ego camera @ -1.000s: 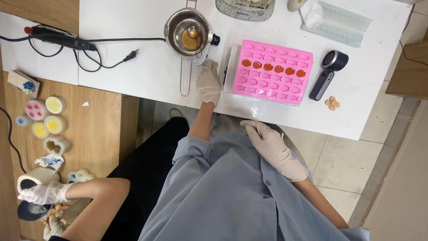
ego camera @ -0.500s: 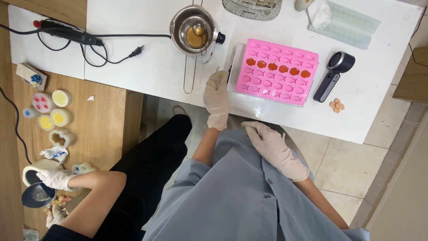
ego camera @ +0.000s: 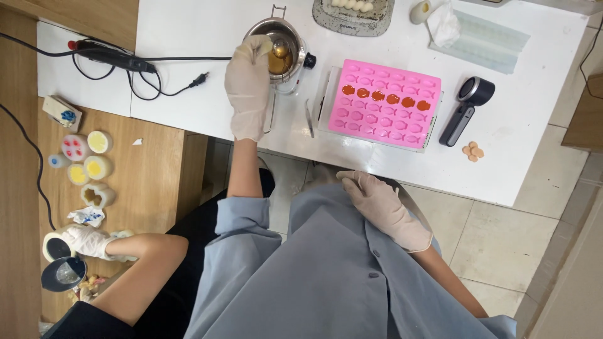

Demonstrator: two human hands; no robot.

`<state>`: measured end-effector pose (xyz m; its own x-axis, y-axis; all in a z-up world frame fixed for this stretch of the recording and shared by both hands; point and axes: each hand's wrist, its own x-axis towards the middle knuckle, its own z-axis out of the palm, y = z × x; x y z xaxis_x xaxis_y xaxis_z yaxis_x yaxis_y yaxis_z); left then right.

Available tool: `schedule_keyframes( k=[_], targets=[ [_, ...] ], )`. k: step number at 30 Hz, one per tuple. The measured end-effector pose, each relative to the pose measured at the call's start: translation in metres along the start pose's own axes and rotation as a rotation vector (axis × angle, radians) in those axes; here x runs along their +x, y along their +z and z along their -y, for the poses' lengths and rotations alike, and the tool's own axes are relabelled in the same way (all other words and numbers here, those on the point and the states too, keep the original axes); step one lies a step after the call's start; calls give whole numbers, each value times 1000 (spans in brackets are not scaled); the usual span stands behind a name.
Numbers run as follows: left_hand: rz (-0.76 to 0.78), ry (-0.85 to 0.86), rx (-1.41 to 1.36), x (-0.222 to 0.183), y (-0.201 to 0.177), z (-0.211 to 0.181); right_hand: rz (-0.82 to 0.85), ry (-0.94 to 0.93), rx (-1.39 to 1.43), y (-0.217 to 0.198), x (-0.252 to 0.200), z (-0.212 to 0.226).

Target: The person holds a metal pitcher of melted wax in one hand and, using a spoon, ladles orange wax into cavities of a pink silicone mold on the table. They then use a small tool to spread and level the wax in the mold cavities, refilling from the pitcher as needed.

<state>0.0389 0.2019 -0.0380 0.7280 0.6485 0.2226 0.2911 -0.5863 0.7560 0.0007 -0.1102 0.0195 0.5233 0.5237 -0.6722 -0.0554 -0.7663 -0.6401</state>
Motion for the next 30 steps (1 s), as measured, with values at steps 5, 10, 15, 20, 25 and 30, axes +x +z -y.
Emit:
schedule_keyframes(
  k=[5,10,15,20,25,30],
  targets=[
    [144,-99,187,25,-8,-3,-49,-77,21,3,-2,-15],
    [190,-155,301,18,-8,-14,-9,5,4,-4,-8,-8],
    [182,-204,353,-47,-7,-63,-81,-7,80,-3,-7,-19],
    [74,-362,189,-131,15,-70,-81,41,27,-6,-6,-22],
    [237,-475,237,-180,58,26,-126,1,-27,0,-1,-32],
    [260,-546,346,-161,89,67,-66,-73,-43,3,-2,-38]
  ],
)
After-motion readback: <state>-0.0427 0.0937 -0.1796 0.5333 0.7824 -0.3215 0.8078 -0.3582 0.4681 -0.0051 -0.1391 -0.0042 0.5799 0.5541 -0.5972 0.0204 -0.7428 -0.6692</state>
